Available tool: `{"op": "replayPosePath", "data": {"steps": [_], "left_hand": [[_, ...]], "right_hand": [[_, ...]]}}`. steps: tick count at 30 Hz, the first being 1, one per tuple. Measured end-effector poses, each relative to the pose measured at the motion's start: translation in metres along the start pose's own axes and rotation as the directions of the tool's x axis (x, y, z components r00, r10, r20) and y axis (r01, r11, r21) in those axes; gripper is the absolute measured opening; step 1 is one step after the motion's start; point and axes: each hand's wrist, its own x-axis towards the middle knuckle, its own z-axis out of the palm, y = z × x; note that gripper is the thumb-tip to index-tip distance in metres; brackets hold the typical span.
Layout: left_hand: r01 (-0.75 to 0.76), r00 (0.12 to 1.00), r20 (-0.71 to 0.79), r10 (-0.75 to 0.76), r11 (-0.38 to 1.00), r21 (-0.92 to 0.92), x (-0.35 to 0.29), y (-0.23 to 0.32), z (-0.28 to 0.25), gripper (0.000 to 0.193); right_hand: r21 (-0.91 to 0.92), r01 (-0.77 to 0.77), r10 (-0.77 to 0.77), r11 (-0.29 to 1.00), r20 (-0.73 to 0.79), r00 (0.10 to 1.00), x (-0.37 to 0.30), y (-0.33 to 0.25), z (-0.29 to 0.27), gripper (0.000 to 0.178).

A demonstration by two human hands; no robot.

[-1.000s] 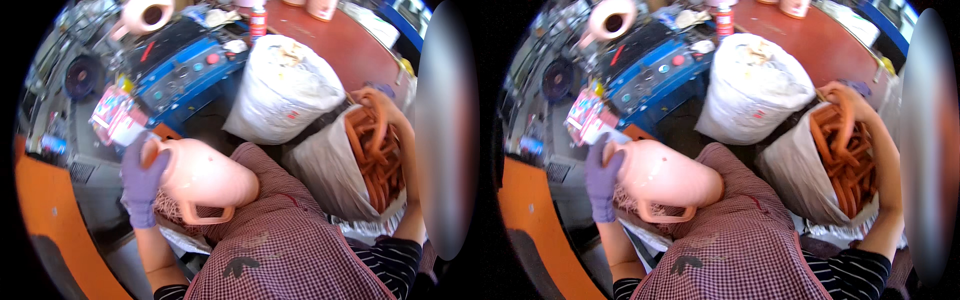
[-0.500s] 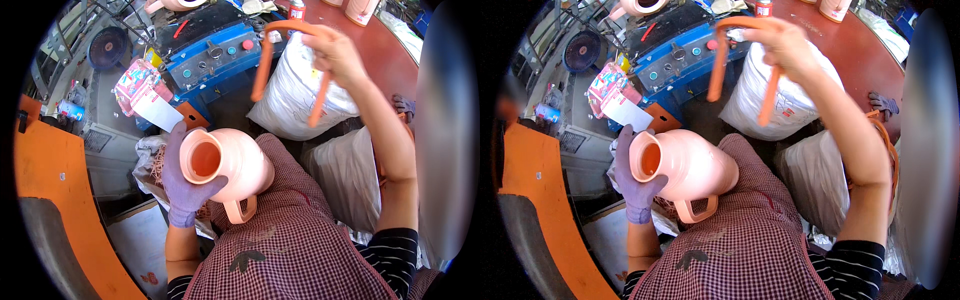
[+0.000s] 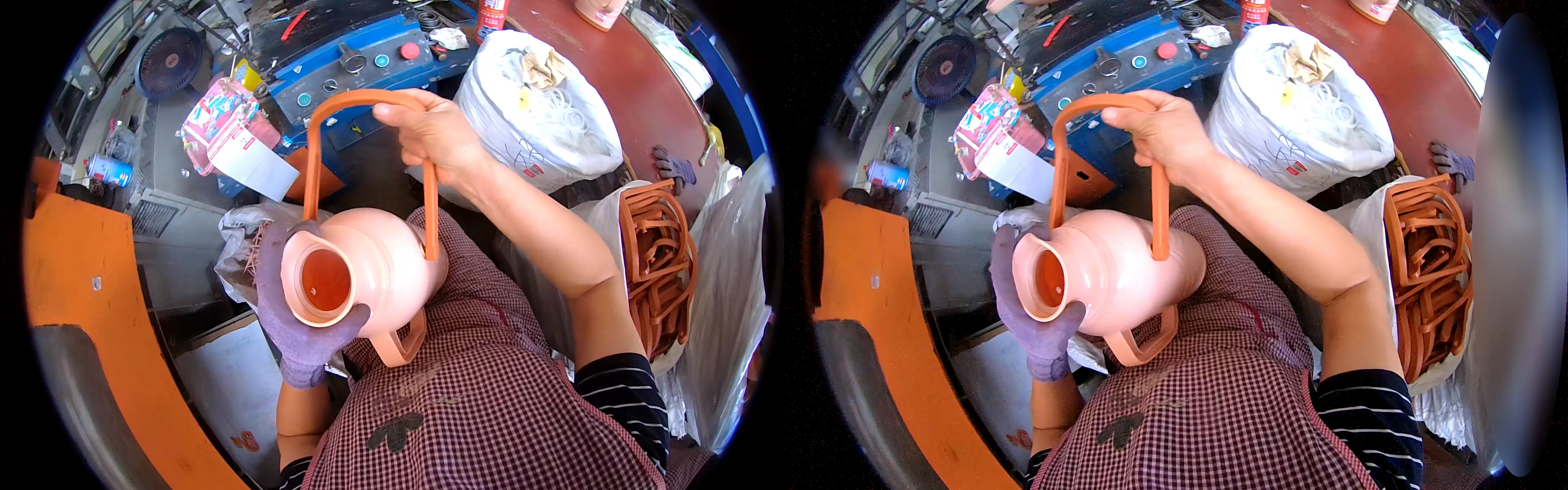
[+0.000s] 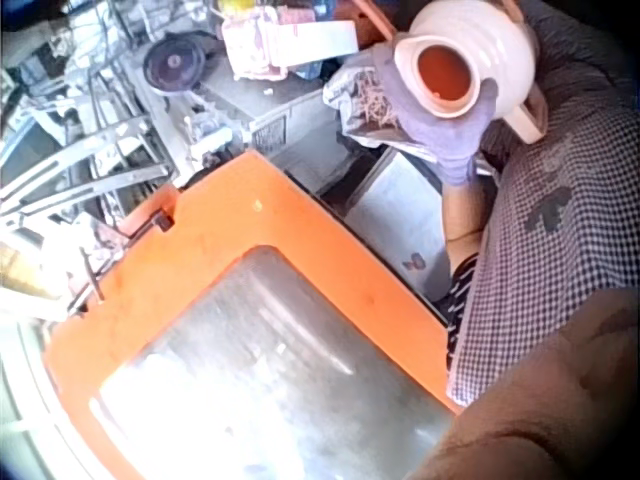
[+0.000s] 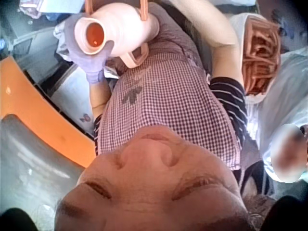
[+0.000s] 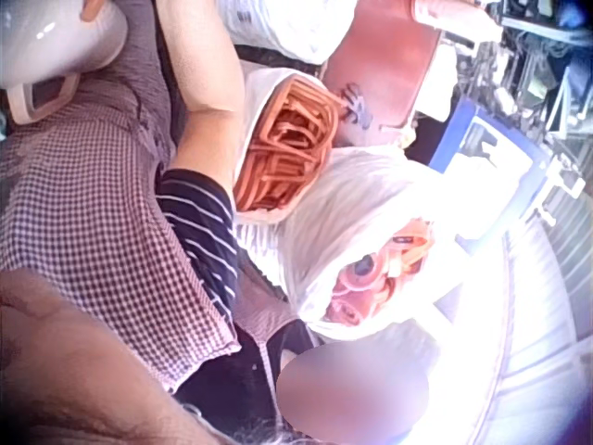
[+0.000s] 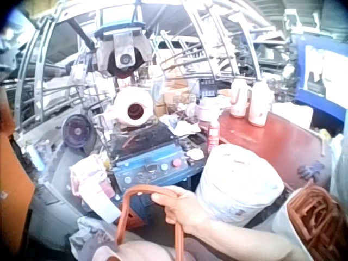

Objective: The person repeatedly picks up pink plastic pitcher bodies and orange handles, attaches the handles to the bodies, and places the assembled units on a nearby table. The person also wipes the interior of the pitcher bodies with a cloth and applies small labels to the exterior before continuing the assembly loop.

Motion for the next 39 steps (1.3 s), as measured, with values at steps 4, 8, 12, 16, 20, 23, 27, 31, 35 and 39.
{"op": "replayPosePath", "data": {"steps": [4, 8, 12, 16, 20, 23, 27, 31, 35, 39], "left_hand": [[0.051, 0.999, -0.006, -0.052, 0.991, -0.123, 0.007, 0.006, 0.01, 0.098], [-0.087, 0.995, 0.044, 0.091, 0.993, -0.077, 0.004, 0.012, 0.021, 0.091], [-0.159, 0.961, 0.212, 0.177, 0.982, -0.099, 0.02, 0.027, 0.017, 0.094], [0.052, 0.998, -0.007, -0.061, 0.901, -0.431, 0.025, 0.013, 0.018, 0.091], [0.512, 0.856, 0.29, -0.429, 0.617, -0.598, 0.035, -0.036, 0.038, 0.036], [0.454, 0.857, 0.378, -0.351, 0.168, -0.875, 0.023, -0.053, 0.06, 0.029], [0.476, 0.828, 0.405, -0.388, 0.106, -0.873, 0.021, -0.066, 0.066, 0.027], [0.514, 0.799, 0.399, -0.45, 0.165, -0.842, 0.024, -0.053, 0.064, 0.031], [0.505, 0.769, 0.377, -0.517, 0.129, -0.854, 0.027, -0.054, 0.064, 0.035], [0.272, 0.916, 0.12, -0.382, 0.374, -0.887, 0.023, -0.024, 0.041, 0.043]], "right_hand": [[0.036, 0.003, 0.001, 0.999, -0.109, 0.994, -0.022, 0.031, 0.004, 0.015], [-0.014, -0.199, 0.199, 0.98, -0.014, 0.98, -0.051, 0.043, 0.004, 0.019], [0.06, -0.156, 0.145, 0.986, 0.159, 0.977, -0.051, 0.037, 0.002, 0.031], [0.298, -0.478, 0.385, 0.826, 0.322, 0.865, -0.053, 0.037, -0.042, 0.056], [0.317, -0.42, 0.328, 0.85, 0.306, 0.894, -0.065, 0.031, -0.054, 0.047], [0.374, -0.345, 0.289, 0.861, 0.199, 0.936, -0.066, 0.035, -0.061, 0.017], [0.356, -0.303, 0.252, 0.884, 0.184, 0.95, -0.07, 0.038, -0.055, 0.017], [0.229, -0.351, 0.332, 0.908, 0.119, 0.936, -0.072, 0.033, -0.043, 0.034], [0.079, -0.367, 0.364, 0.927, 0.047, 0.93, -0.062, 0.028, -0.035, 0.055], [-0.751, 0.017, -0.175, 0.66, -0.133, 0.976, -0.037, 0.028, -0.045, 0.023]]}}
